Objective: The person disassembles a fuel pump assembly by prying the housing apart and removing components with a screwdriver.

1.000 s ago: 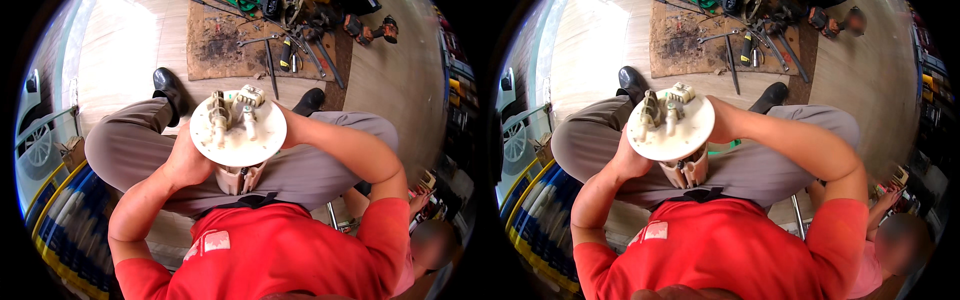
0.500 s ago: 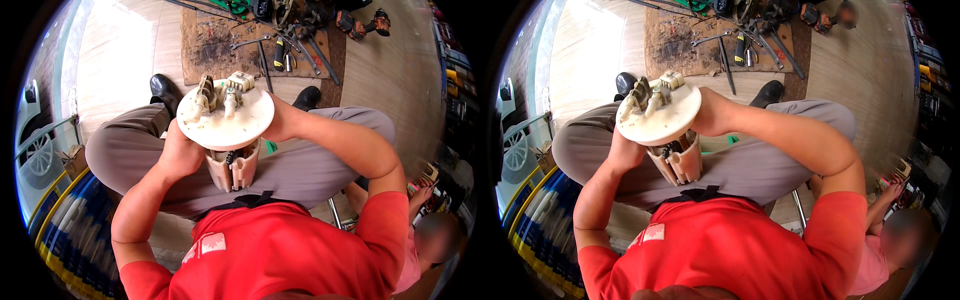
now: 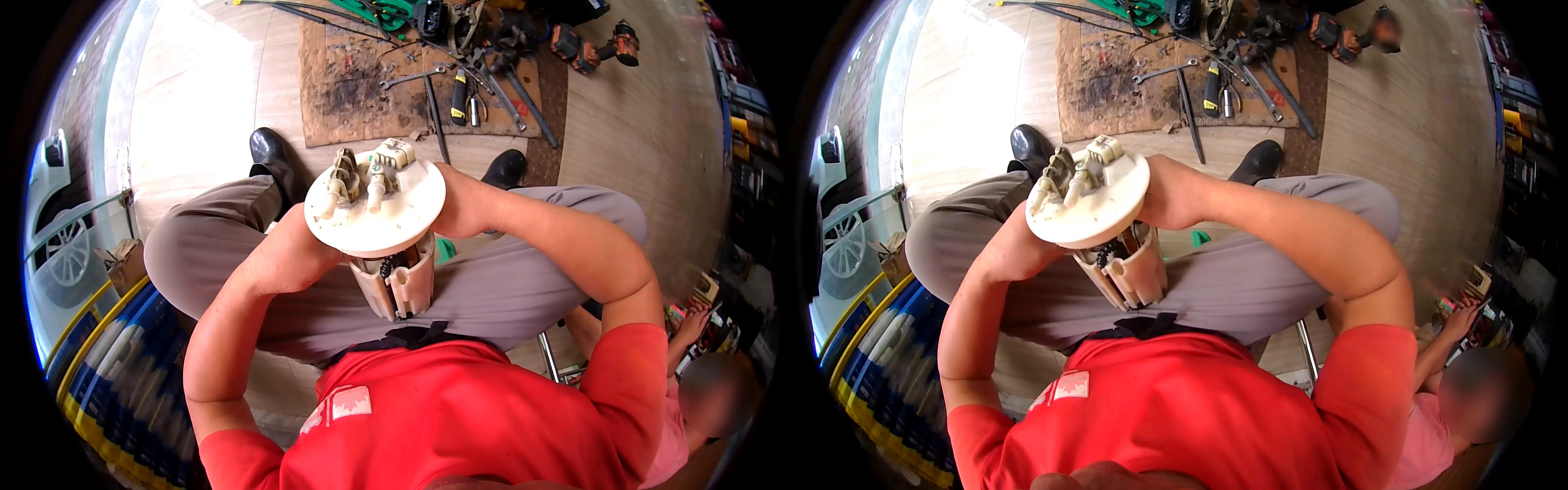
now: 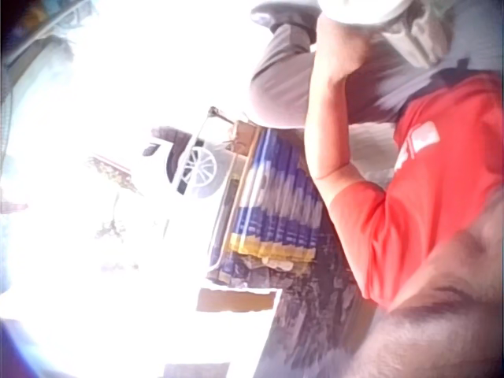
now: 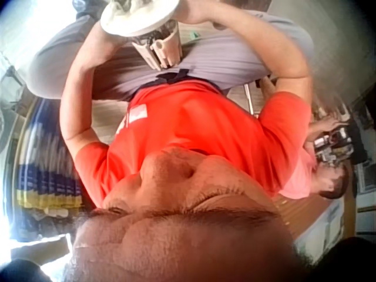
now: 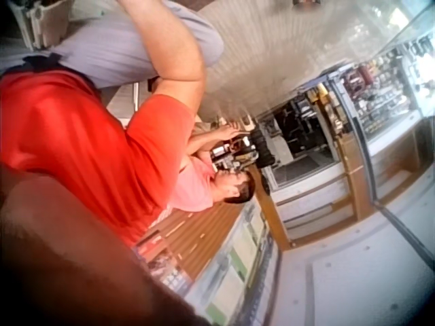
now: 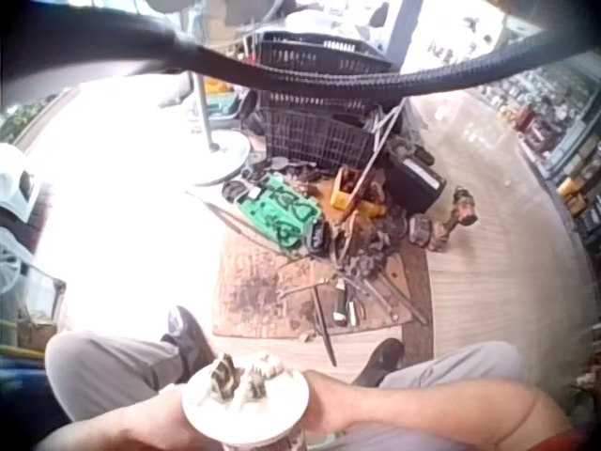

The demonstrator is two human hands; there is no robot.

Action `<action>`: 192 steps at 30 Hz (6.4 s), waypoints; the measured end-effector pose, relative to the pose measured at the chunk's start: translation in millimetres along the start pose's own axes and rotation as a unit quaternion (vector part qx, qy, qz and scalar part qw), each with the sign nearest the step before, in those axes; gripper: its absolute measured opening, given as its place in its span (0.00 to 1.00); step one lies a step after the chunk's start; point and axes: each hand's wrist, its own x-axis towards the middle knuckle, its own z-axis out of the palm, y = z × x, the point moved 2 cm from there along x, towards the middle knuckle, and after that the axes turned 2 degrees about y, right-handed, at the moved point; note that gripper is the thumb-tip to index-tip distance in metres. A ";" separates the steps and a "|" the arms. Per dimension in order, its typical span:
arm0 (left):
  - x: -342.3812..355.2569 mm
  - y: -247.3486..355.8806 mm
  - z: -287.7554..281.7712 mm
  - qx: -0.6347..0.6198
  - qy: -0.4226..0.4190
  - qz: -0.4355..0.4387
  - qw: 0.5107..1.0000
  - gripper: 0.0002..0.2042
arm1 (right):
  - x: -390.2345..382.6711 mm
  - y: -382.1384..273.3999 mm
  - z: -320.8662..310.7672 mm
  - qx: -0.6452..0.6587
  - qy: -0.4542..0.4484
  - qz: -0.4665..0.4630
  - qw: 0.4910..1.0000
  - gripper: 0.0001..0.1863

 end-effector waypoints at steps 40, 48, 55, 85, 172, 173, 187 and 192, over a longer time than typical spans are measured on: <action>9.6 -39.8 9.8 -0.096 0.191 -0.080 0.974 0.29 | -40.2 40.0 -54.3 0.660 0.070 0.249 0.706 0.30; 4.1 -13.9 14.7 -0.367 0.037 -0.104 0.924 0.33 | -15.1 -48.8 -79.2 0.318 0.139 0.127 0.929 0.29; 9.1 -12.8 11.3 -0.421 0.096 -0.075 0.899 0.30 | -13.0 -53.8 -71.0 0.159 0.216 -0.039 0.963 0.26; 2.0 2.0 -4.4 -0.243 0.216 -0.006 0.946 0.37 | -22.5 -10.4 -55.0 0.715 0.169 0.040 0.678 0.25; 14.9 -10.8 -3.1 -0.339 0.272 0.051 0.899 0.25 | -12.3 -54.5 -50.4 -0.009 0.191 -0.081 0.978 0.40; 15.0 -12.6 -2.4 -0.334 0.261 0.048 0.904 0.26 | -12.3 -51.8 -52.1 -0.012 0.198 -0.064 0.978 0.36; 7.5 2.0 -1.0 -0.256 0.199 -0.012 0.946 0.30 | -30.5 -29.5 -59.6 0.550 0.130 0.096 0.820 0.26; 8.5 -5.1 -0.6 -0.247 0.198 -0.014 0.948 0.27 | -30.5 -26.2 -57.9 0.666 0.102 0.057 0.737 0.24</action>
